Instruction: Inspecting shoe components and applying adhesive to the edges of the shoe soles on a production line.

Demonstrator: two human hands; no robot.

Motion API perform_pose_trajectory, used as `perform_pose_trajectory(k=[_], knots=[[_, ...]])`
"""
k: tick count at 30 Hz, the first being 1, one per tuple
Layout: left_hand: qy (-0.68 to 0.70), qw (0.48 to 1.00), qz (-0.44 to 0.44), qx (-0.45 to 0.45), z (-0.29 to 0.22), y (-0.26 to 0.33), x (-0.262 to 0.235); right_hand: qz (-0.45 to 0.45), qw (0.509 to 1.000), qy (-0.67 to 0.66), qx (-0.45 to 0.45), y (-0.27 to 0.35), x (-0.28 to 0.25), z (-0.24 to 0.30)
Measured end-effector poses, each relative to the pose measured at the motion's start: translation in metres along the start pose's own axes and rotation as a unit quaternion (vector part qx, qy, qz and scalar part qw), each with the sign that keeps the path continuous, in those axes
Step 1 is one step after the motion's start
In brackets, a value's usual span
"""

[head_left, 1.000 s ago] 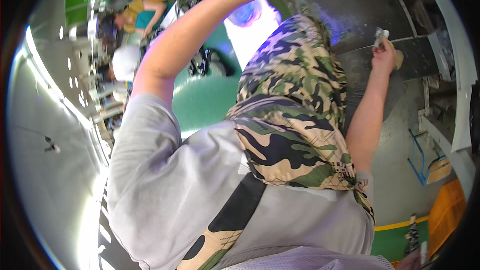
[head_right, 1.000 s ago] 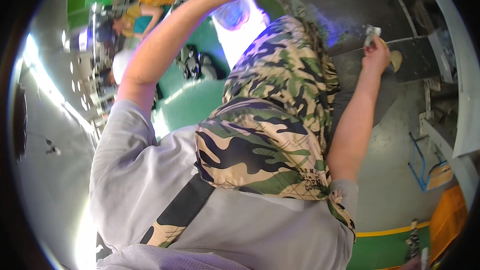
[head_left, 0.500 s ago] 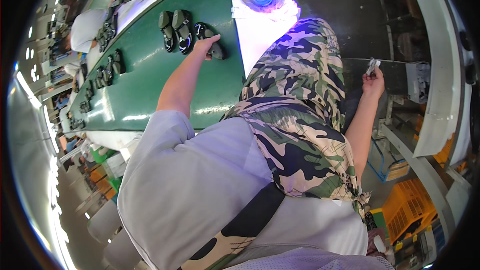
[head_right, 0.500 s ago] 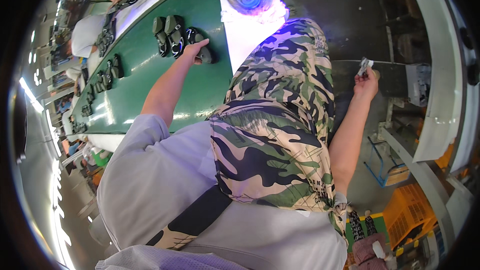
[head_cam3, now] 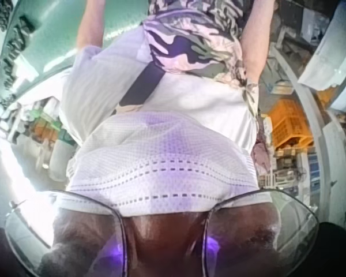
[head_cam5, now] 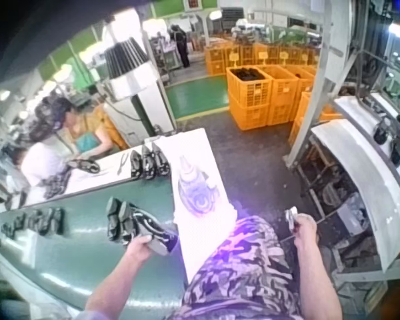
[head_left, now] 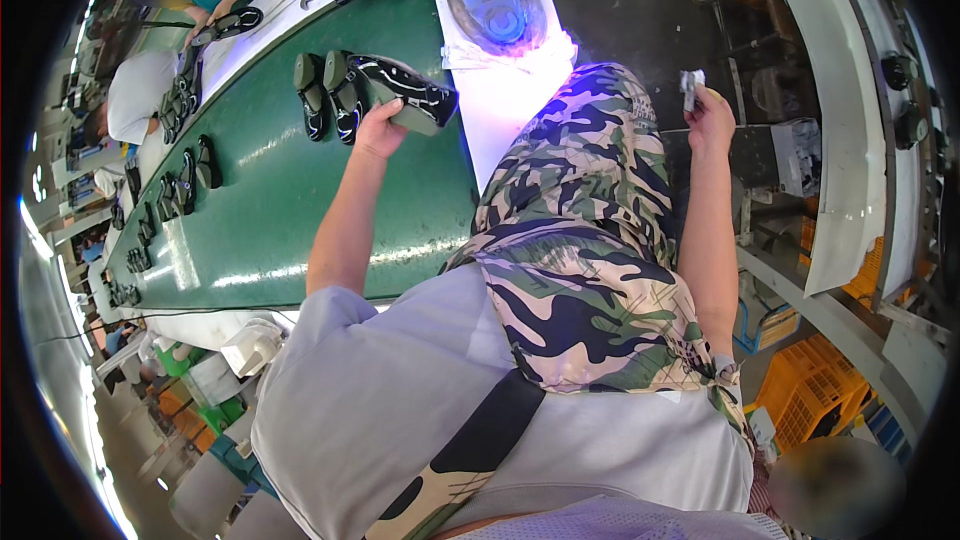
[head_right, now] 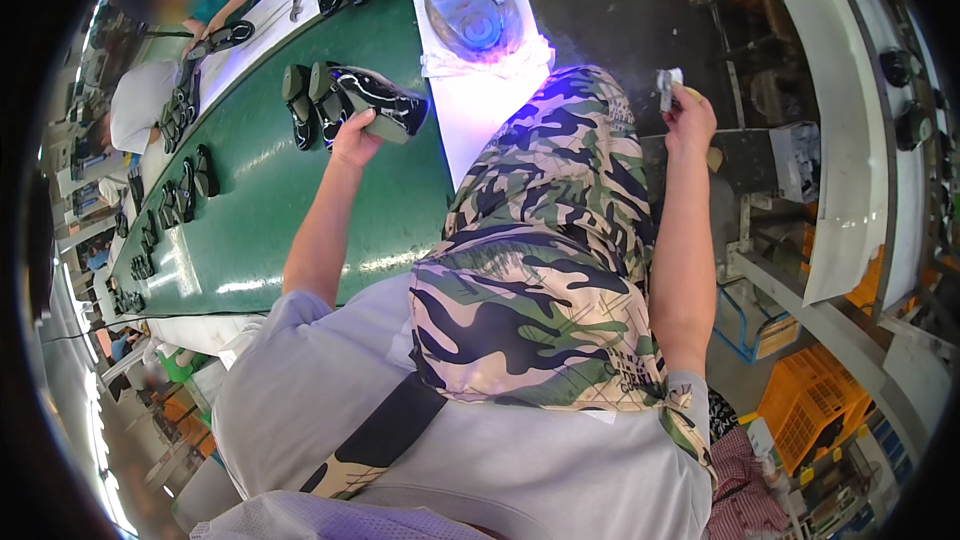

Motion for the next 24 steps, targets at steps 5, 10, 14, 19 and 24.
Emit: perform_pose_trajectory(k=[5, 10, 14, 19, 24], knots=[[0.126, 0.981, 0.139, 0.045, 0.002, 0.001, 0.109, 0.089, 0.994, 0.049, -0.041, 0.032, 0.087, 0.037], [-0.2, 0.931, 0.152, 0.263, -0.015, 0.012, 0.217, 0.212, 0.967, 0.042, -0.133, 0.092, 0.163, 0.079], [-0.641, 0.628, 0.227, 0.379, -0.004, 0.05, 0.308, 0.23, 0.95, 0.072, -0.2, 0.115, 0.18, 0.11], [-0.594, 0.587, 0.288, 0.468, -0.009, 0.062, 0.324, 0.255, 0.938, 0.087, -0.217, 0.134, 0.2, 0.123], [-0.525, 0.528, 0.338, 0.576, -0.017, 0.085, 0.333, 0.245, 0.938, 0.112, -0.216, 0.139, 0.204, 0.125]])
Point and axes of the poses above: each hand's wrist, its own y-axis away from the middle knuckle, its own x-axis out of the palm, z = x × y, the point moved 9 cm from there along -y, towards the middle knuckle, and after that the axes turned 8 degrees about y, right-handed, at the moved point
